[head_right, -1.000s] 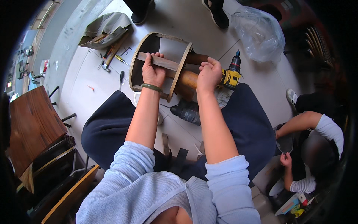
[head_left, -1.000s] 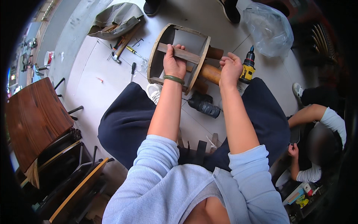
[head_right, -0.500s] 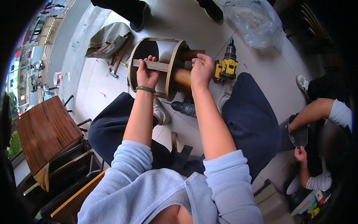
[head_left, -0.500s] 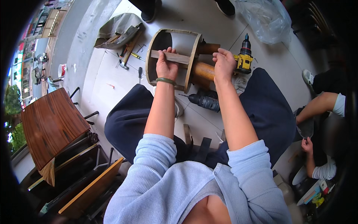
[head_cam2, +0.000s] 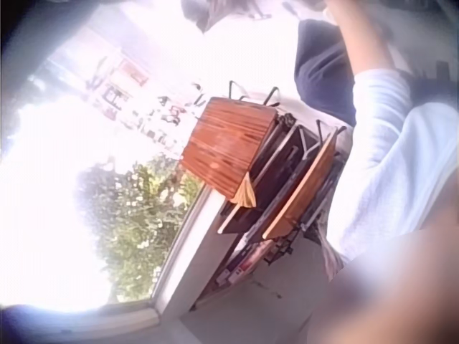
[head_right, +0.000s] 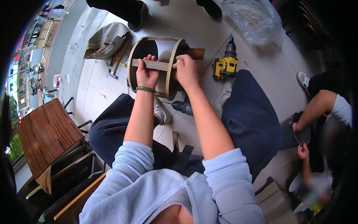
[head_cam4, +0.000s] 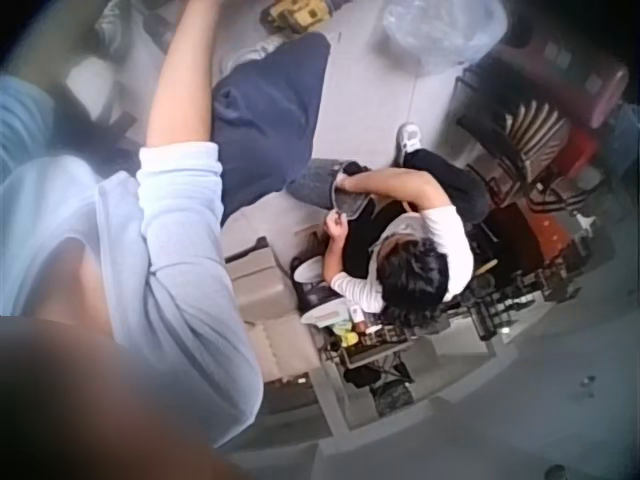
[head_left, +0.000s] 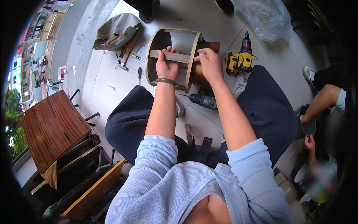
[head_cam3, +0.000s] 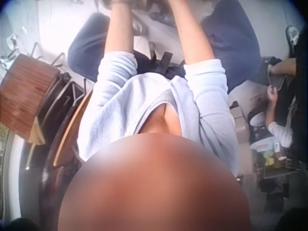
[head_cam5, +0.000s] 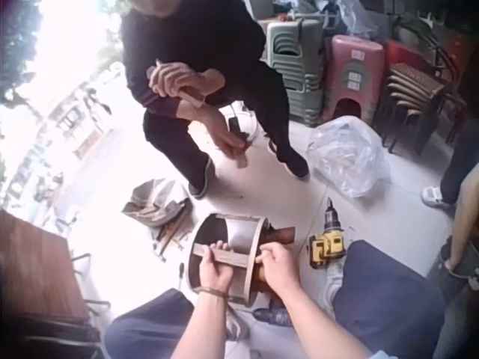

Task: The person assembles a small wooden stool by attaching legs to a circular base using a cordless drill and screws. They position the legs, insert screws, and tighten them with the drill, occasionally adjusting the stool's orientation.

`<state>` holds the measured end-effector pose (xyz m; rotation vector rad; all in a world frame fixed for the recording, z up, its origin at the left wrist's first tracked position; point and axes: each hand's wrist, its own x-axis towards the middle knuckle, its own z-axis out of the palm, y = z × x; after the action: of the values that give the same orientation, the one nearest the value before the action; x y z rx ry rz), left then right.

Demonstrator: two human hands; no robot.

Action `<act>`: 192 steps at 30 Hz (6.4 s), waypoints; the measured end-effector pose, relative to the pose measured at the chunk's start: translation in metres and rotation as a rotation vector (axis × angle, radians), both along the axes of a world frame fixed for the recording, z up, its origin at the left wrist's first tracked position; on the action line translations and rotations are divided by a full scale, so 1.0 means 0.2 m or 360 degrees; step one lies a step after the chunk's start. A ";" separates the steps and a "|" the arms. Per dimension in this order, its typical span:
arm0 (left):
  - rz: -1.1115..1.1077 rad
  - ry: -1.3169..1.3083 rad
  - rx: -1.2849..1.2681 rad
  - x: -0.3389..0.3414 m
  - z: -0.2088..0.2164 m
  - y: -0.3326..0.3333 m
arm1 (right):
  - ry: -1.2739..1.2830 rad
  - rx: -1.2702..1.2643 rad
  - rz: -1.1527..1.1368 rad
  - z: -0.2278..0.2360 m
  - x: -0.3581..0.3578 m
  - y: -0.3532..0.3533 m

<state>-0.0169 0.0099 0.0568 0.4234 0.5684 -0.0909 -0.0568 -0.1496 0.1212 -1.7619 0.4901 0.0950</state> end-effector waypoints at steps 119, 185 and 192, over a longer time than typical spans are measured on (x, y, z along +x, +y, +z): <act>0.0100 0.0928 -0.1434 -0.21 -0.47 -0.11 | -0.0458 -0.1465 0.1411 -0.10 0.05 0.24; -0.1130 -0.1380 0.2855 -0.20 -0.67 0.08 | 0.0415 -0.0450 0.1113 -0.70 -0.06 0.00; -0.1212 -0.1510 0.2965 -0.13 -0.68 0.05 | 0.0156 -0.1066 0.1282 -0.76 0.01 0.05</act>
<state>-0.0430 0.0198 -0.0791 2.3231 -0.6872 -0.0497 -0.0540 -0.1386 -0.0311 -2.5341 -0.1845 0.6447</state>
